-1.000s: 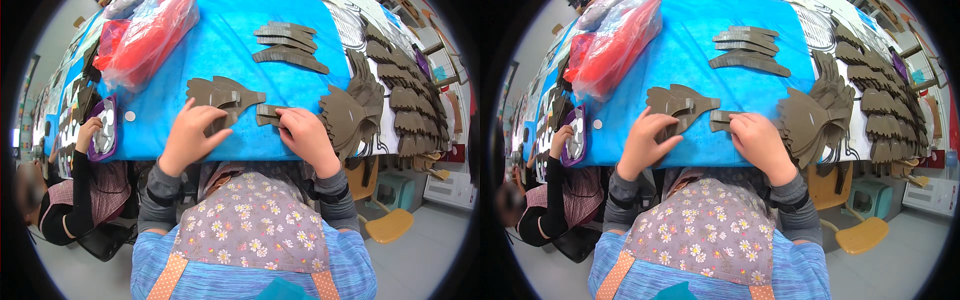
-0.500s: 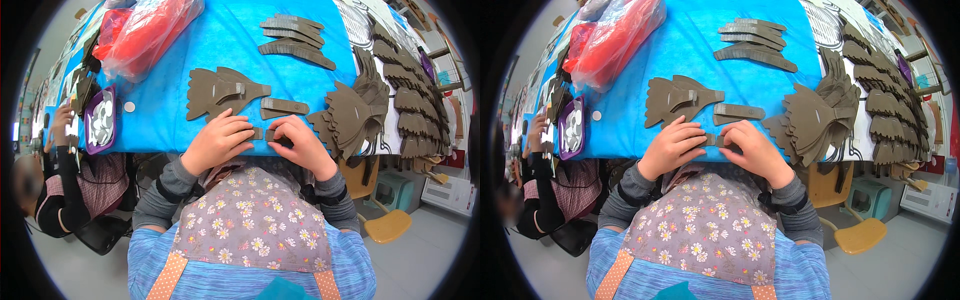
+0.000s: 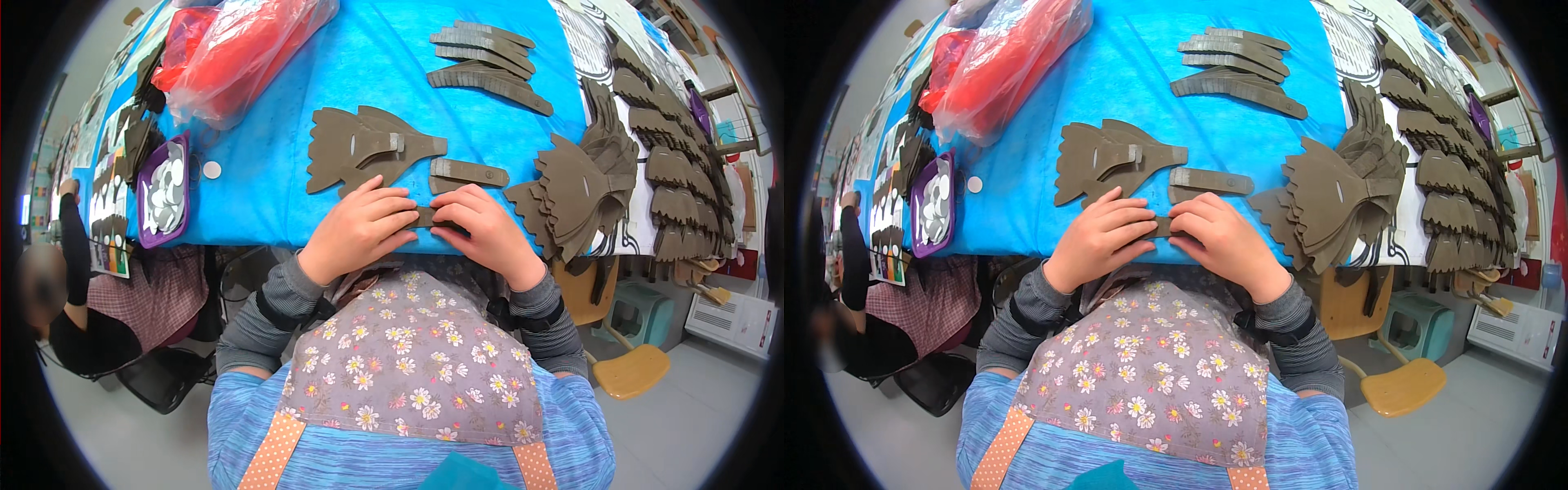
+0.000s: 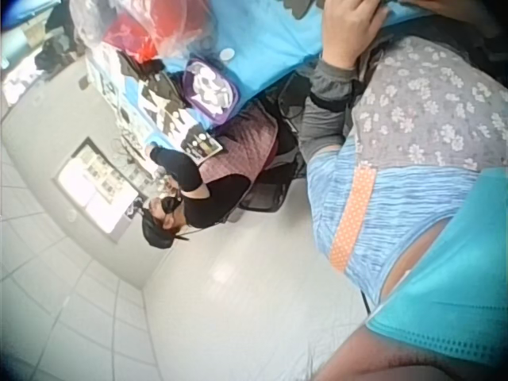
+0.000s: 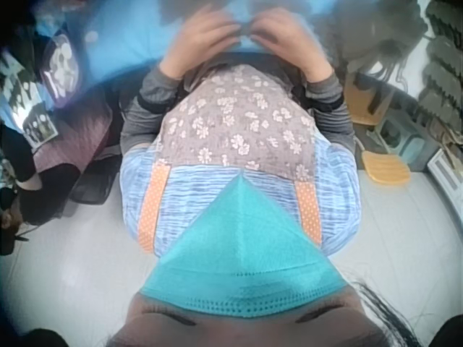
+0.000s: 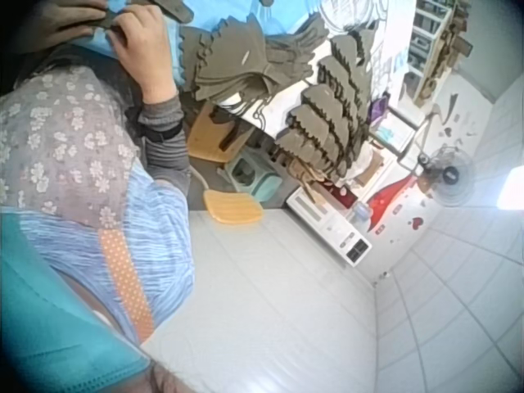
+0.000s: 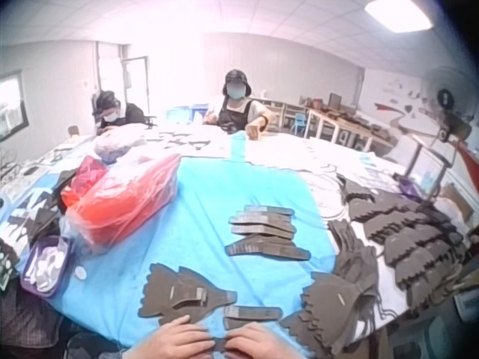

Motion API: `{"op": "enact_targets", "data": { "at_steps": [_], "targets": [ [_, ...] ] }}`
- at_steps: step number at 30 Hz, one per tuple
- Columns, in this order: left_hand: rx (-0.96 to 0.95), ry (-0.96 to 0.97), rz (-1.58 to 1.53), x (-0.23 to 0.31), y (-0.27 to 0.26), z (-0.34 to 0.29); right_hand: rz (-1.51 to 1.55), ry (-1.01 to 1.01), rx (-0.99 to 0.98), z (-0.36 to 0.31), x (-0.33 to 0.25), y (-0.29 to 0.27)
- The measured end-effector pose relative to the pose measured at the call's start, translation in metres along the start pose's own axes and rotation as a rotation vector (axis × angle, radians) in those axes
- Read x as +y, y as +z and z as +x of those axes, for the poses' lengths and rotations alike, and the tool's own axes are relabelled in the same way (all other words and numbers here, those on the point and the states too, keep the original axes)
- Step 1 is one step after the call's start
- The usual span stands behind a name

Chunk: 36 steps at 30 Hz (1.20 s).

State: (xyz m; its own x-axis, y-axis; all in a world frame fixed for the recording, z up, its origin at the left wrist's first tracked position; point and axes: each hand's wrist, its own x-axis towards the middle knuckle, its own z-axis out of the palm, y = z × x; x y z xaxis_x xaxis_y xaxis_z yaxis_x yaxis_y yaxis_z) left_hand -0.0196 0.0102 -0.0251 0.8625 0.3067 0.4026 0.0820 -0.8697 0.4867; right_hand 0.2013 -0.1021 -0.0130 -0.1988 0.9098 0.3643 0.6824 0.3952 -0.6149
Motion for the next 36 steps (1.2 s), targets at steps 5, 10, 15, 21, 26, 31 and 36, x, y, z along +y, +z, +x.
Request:
{"op": "enact_targets", "data": {
  "at_steps": [5,10,15,21,26,31,36],
  "targets": [
    [0.009,-0.001,0.002,-0.001,0.002,-0.001,-0.026,-0.007,-0.001,-0.001,0.0,0.001],
    [0.0,0.006,0.009,0.0,0.003,-0.002,-0.052,-0.014,-0.01,-0.002,-0.002,0.0],
    [-0.026,0.032,0.097,0.006,0.003,0.001,-0.127,0.013,0.028,-0.005,-0.004,0.007],
    [-0.098,-0.012,0.286,0.026,0.001,0.005,-0.211,-0.036,0.121,-0.01,-0.011,0.0],
    [-0.086,-0.198,0.157,0.023,-0.001,0.028,-0.149,-0.031,0.231,-0.025,-0.014,-0.004],
    [-0.285,-0.403,-0.226,0.016,-0.019,0.04,-0.095,-0.017,0.36,-0.031,-0.016,-0.01],
    [-0.15,-0.56,-0.601,0.026,-0.039,0.054,0.255,0.208,0.441,-0.023,-0.016,-0.013]
  ]
}}
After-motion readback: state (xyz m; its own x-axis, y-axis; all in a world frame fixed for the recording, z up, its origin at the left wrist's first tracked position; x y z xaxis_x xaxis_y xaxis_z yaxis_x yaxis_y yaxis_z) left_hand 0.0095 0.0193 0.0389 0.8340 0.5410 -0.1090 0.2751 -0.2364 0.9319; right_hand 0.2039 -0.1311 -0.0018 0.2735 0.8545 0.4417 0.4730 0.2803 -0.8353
